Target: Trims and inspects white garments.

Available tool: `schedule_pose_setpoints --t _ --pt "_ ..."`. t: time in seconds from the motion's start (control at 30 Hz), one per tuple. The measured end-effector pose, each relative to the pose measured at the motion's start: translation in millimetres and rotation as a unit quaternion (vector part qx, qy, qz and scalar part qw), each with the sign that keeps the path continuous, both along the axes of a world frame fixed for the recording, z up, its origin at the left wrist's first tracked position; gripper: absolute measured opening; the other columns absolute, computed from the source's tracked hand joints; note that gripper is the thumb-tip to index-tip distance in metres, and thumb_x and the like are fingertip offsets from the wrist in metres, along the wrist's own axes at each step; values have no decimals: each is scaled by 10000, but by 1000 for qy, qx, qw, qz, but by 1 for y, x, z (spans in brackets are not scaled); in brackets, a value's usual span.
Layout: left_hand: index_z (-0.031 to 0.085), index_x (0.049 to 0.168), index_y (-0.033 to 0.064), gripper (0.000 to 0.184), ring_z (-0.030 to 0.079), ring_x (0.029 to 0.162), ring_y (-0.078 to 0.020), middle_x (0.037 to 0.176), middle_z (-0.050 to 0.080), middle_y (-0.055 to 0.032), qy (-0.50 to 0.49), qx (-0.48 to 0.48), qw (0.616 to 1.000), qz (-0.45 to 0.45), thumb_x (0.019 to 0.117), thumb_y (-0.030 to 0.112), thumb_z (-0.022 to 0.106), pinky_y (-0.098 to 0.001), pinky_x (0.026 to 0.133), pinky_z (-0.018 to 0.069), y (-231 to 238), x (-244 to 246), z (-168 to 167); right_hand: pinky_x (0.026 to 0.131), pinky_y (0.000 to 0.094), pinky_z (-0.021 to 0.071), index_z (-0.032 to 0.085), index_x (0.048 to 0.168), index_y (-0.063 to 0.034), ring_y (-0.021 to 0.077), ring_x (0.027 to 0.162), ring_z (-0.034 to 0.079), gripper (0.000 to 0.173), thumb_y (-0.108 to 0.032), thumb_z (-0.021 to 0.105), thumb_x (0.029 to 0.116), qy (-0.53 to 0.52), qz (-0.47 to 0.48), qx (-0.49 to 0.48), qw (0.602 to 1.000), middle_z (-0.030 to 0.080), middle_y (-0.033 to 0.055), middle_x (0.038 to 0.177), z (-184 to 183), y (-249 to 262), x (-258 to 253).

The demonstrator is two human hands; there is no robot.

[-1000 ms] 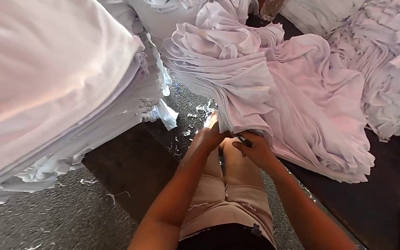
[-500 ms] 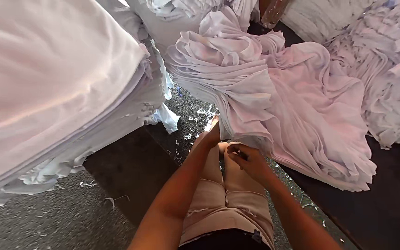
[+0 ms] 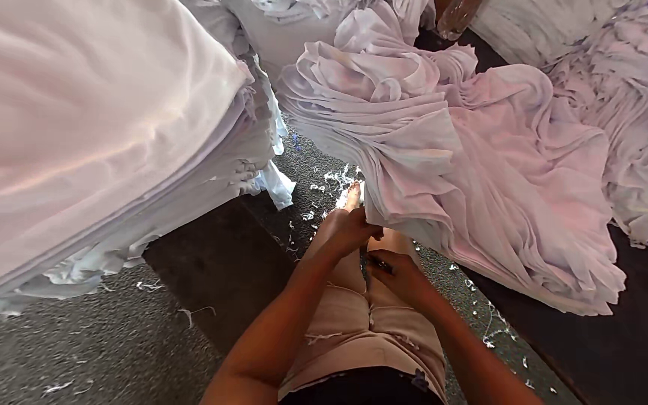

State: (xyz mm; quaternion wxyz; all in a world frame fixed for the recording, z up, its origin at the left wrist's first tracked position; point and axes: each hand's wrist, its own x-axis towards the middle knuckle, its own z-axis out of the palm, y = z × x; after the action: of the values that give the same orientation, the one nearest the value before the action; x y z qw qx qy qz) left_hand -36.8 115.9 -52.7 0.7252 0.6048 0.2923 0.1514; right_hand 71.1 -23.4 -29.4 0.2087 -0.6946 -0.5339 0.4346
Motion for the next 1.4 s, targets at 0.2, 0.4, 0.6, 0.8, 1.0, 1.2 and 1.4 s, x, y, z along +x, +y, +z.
schedule_pose_setpoints --t 0.2,0.4,0.6,0.8,1.0,1.2,1.4 --pt "690 958 -26 185 522 578 3 740 638 10 41 79 995 43 1038 82 562 -172 585 463 -1 -31 -2 794 273 505 652 1278 0 95 849 606 352 -241 604 1026 47 -38 -24 998 689 104 1051 0 -6 3" --pt "719 1024 -32 138 559 624 14 784 657 -8 36 107 988 104 1001 75 636 -153 615 492 -8 -50 3 553 157 418 562 1301 35 -11 608 479 354 -206 392 1106 179 -114 0 977 588 -10 901 3 7 -10" --pt "716 1015 -16 118 553 673 -21 819 644 -33 65 142 981 112 978 77 654 -192 656 488 -10 -53 7 523 137 415 595 1177 36 -12 573 474 289 -158 393 1108 240 -196 29 950 553 -33 811 -1 20 -26" --pt "718 977 -14 93 524 652 -31 787 631 -37 73 187 972 124 949 68 685 -195 621 450 -12 -53 8 513 136 406 605 1145 34 -12 551 459 285 -155 394 1110 247 -220 49 942 541 -41 767 -1 25 -32" --pt "713 960 -12 80 524 648 -22 781 625 -30 61 195 970 129 931 61 702 -182 619 450 -13 -50 5 515 135 401 592 1079 24 -16 545 442 265 -139 386 1111 254 -249 66 932 507 -46 734 -3 32 -38" --pt "707 988 -49 86 652 1019 -156 1218 638 -168 17 149 983 109 934 11 681 -296 883 561 -8 -46 -2 528 146 396 607 1075 36 -10 557 437 271 -137 400 1105 229 -261 80 935 492 -48 724 -12 33 -37" --pt "670 948 -19 98 645 1005 -75 1257 645 -97 -28 50 995 83 971 46 601 -277 897 544 -8 -37 -19 526 153 391 618 1063 38 -6 556 430 277 -135 405 1103 219 -264 79 936 489 -47 724 -16 28 -31"
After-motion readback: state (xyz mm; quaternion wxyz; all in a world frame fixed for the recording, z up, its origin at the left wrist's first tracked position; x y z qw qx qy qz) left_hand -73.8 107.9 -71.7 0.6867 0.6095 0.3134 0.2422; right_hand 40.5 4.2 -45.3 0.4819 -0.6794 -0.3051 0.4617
